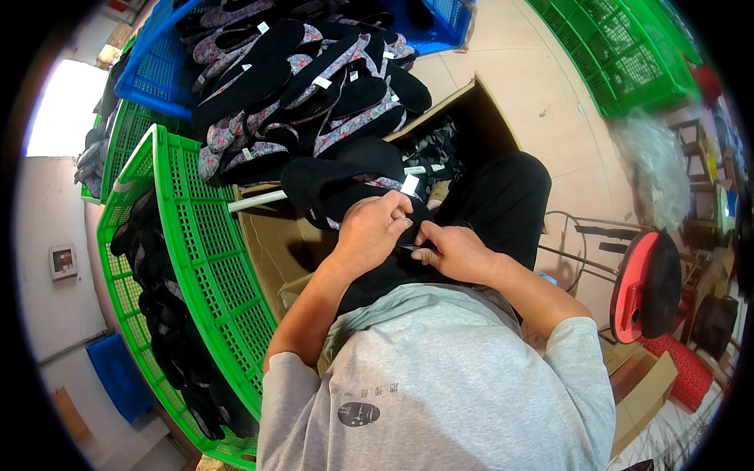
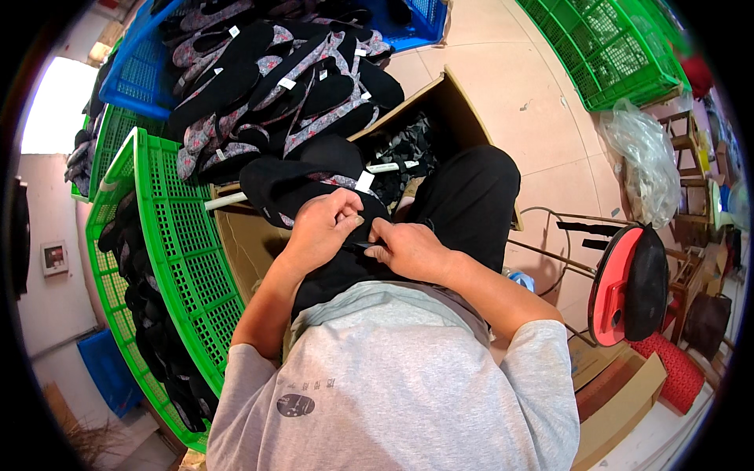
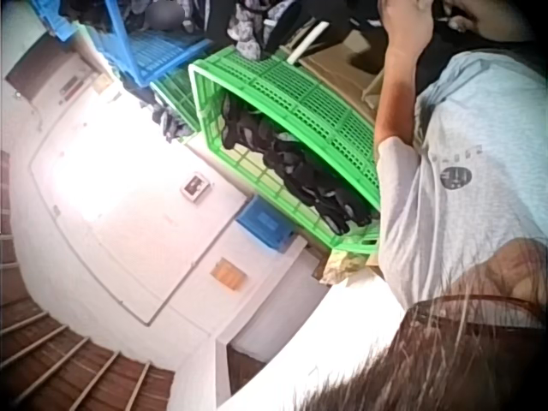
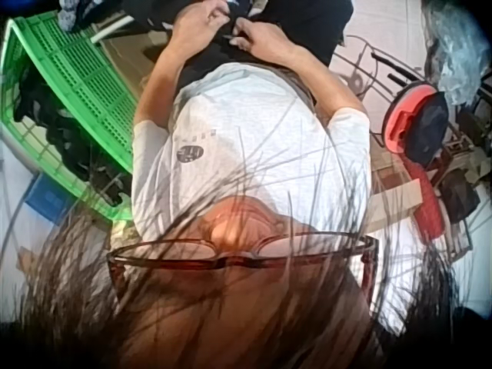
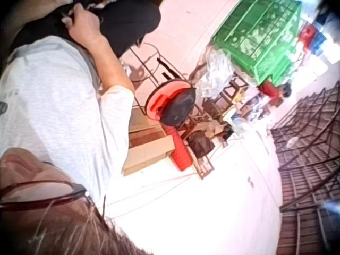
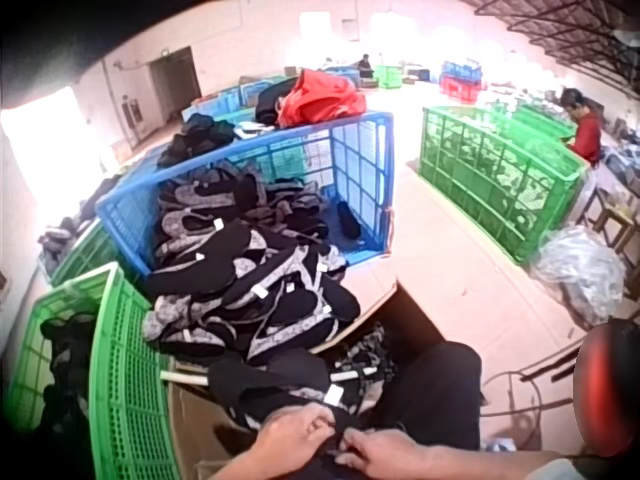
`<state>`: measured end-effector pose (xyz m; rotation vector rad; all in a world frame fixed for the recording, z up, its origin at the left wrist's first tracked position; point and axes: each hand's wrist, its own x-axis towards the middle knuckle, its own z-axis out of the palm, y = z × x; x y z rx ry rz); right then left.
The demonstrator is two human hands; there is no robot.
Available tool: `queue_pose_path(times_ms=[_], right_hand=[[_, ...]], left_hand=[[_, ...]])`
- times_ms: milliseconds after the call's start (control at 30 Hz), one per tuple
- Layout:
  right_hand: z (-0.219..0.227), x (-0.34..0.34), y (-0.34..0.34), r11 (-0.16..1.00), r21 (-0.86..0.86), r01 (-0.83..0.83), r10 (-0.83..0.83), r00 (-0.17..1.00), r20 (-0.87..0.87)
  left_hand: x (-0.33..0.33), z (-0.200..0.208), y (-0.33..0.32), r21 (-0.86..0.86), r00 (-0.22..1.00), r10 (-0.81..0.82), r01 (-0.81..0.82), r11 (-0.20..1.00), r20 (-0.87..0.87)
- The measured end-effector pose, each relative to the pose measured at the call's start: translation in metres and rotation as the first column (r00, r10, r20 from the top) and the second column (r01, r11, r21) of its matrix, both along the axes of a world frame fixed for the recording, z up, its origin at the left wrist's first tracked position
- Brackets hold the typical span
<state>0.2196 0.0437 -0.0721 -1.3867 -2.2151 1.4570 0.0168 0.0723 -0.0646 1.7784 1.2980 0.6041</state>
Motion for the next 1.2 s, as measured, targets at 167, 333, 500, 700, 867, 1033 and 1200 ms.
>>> queue_pose_path(times_ms=[167, 333, 500, 700, 867, 1033, 1200], right_hand=[[-0.013, 0.014, -0.002, 0.976, -0.183, 0.122, -0.172, 0.941, -0.291], [-0.033, 0.024, 0.005, 0.913, -0.131, 0.386, -0.407, 0.853, -0.326], [-0.037, 0.025, 0.015, 0.900, 0.041, 0.435, -0.417, 0.883, -0.216], [-0.036, 0.018, 0.020, 0.910, 0.081, 0.407, -0.390, 0.906, -0.167], [-0.029, 0.016, 0.023, 0.919, 0.123, 0.375, -0.361, 0.925, -0.119], [-0.021, 0.015, 0.025, 0.934, 0.133, 0.332, -0.326, 0.943, -0.066], [-0.020, 0.014, 0.028, 0.946, 0.125, 0.300, -0.297, 0.954, -0.044]], left_hand=[[-0.001, -0.002, 0.003, -0.053, 0.993, 0.118, -0.117, 0.992, 0.026], [0.004, -0.003, 0.006, 0.031, 0.994, 0.110, -0.110, 0.993, -0.019], [0.011, -0.012, 0.005, 0.286, 0.981, 0.131, -0.086, 0.954, -0.141], [0.014, -0.013, 0.005, 0.358, 0.973, 0.163, -0.095, 0.929, -0.163], [0.017, -0.019, 0.005, 0.389, 0.961, 0.217, -0.137, 0.911, -0.169], [0.017, -0.019, 0.005, 0.404, 0.968, 0.216, -0.148, 0.903, -0.128], [0.014, -0.017, 0.005, 0.372, 0.978, 0.194, -0.154, 0.916, -0.074]])
